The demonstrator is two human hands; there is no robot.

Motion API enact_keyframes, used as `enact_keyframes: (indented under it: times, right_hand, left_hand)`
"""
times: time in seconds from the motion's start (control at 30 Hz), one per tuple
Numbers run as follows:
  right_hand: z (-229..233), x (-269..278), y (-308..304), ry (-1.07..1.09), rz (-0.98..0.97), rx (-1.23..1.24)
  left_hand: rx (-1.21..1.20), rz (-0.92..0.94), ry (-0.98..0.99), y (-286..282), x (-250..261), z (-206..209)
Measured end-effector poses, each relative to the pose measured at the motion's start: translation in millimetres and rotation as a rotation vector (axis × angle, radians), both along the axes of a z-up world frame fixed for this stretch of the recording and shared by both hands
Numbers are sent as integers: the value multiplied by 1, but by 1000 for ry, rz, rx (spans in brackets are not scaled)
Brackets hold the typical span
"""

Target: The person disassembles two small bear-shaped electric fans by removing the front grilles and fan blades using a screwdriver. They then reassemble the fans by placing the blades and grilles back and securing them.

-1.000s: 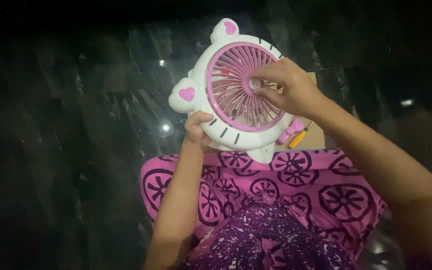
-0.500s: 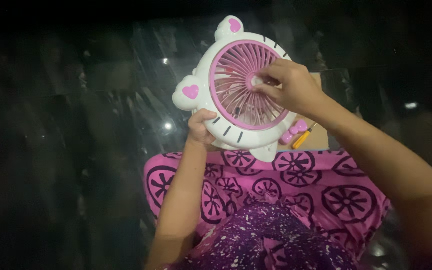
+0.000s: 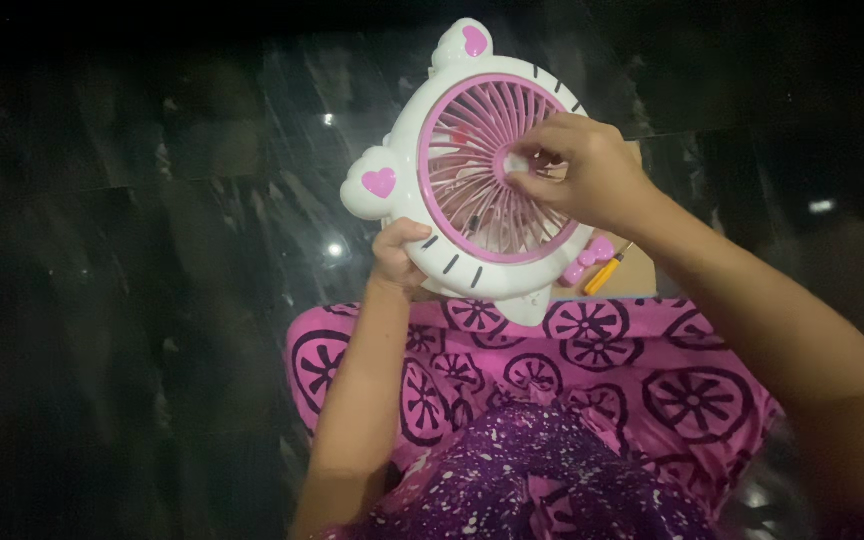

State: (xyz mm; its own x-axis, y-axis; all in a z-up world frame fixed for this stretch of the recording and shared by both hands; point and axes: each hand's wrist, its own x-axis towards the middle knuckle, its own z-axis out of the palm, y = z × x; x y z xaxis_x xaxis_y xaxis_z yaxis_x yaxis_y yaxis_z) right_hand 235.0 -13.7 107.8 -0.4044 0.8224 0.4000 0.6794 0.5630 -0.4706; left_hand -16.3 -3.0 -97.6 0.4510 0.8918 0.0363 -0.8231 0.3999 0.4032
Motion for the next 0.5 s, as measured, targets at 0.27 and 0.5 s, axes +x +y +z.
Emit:
enact_keyframes:
  times: [0.27,0.5]
  right_hand:
    - [-12,0,2,50,-51,-25]
    - [-5,1,1,37,-16,-20]
  left_hand:
    - [-63,-46,25,1,3,-2]
    - [4,-15,-13,-1,4,7]
